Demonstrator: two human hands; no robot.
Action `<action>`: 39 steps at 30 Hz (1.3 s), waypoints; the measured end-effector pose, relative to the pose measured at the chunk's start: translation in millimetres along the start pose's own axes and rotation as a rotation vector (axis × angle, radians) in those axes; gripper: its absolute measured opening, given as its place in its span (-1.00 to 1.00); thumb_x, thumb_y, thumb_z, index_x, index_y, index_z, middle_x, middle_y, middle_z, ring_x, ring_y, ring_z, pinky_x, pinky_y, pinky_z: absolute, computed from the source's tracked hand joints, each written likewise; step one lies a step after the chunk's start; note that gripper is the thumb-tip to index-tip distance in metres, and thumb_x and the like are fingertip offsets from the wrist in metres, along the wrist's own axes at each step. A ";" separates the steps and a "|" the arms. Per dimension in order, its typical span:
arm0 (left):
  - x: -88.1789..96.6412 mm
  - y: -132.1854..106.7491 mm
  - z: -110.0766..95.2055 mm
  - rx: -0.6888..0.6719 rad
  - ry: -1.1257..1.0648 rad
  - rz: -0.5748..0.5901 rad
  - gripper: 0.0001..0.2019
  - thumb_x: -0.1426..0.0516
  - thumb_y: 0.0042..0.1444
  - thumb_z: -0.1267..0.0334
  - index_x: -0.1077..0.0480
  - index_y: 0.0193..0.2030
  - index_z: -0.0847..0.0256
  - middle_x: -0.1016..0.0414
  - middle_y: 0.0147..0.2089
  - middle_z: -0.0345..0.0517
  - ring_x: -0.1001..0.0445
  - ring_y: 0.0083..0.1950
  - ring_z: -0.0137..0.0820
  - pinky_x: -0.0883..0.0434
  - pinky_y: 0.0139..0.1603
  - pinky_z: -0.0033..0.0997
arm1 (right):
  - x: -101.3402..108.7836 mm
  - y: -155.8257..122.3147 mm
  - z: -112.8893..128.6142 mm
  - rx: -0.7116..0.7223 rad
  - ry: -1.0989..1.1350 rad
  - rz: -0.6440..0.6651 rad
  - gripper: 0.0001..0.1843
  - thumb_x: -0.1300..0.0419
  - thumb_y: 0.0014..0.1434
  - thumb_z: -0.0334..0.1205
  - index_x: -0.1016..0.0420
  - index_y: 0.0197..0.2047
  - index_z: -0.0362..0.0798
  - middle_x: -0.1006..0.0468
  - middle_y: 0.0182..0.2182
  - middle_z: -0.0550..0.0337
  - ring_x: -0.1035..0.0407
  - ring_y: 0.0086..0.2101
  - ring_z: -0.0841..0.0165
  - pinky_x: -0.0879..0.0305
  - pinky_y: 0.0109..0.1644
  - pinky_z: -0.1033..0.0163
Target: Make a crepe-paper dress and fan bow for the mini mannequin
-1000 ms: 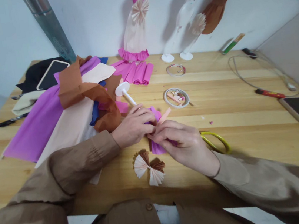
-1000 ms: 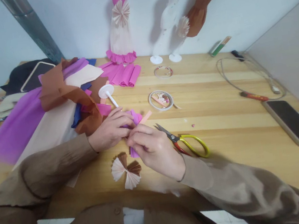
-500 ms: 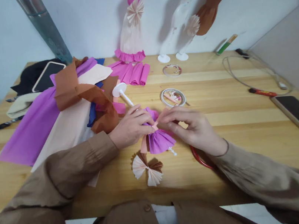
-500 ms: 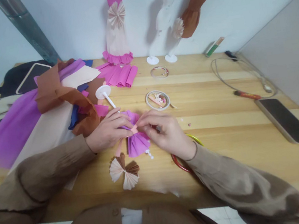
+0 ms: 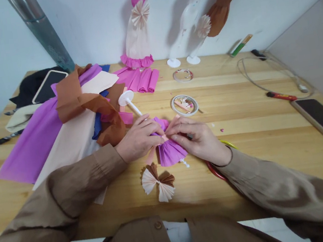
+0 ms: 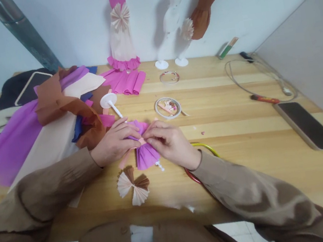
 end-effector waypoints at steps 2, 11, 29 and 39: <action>-0.9 -1.0 2.0 0.020 -0.004 0.010 -0.77 -0.04 0.30 0.29 -0.53 -0.24 0.07 -0.57 -0.16 -0.20 -0.44 0.01 -0.43 -0.10 0.35 -0.12 | 0.8 0.4 0.2 -0.008 0.008 -0.013 -0.86 -0.15 0.23 -0.37 -0.56 -0.28 -0.05 -0.55 -0.34 0.09 -0.45 -0.28 0.32 -0.42 -0.12 0.10; 1.8 -1.4 -2.6 -0.063 0.015 -0.005 -0.80 -0.05 0.28 0.26 -0.49 -0.29 0.14 -0.56 -0.16 -0.17 -0.44 -0.01 -0.40 -0.12 0.35 -0.11 | -8.4 -3.4 14.1 0.162 -0.039 0.144 -0.78 -0.13 0.28 -0.25 -0.56 -0.12 -0.12 -0.54 -0.26 -0.02 -0.44 -0.22 0.30 -0.43 -0.13 0.14; 5.6 0.6 -22.5 -0.272 0.266 0.222 -0.73 0.08 0.35 0.32 -0.44 -0.20 0.23 -0.50 -0.13 -0.11 -0.37 0.06 -0.33 -0.20 0.31 -0.01 | -19.0 -7.8 18.0 0.234 -0.282 0.201 -0.36 0.20 0.35 0.14 -0.54 -0.06 -0.15 -0.48 -0.25 -0.06 -0.36 -0.21 0.20 -0.36 -0.12 0.05; 6.5 0.0 -25.3 -0.303 0.280 0.191 -0.77 0.05 0.33 0.35 -0.43 -0.11 0.26 -0.51 -0.12 -0.05 -0.38 0.10 -0.31 -0.27 0.28 -0.08 | -4.1 -4.1 21.6 0.235 -0.259 0.127 -0.53 0.03 0.34 0.04 -0.55 -0.06 -0.12 -0.49 -0.27 -0.02 -0.40 -0.24 0.24 -0.39 -0.16 0.09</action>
Point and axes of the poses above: each hand's wrist, its own y-axis towards the middle knuckle, its own x-axis out of the back of the hand, z = x × y, the point moved 9 cm from there along y, towards the middle knuckle
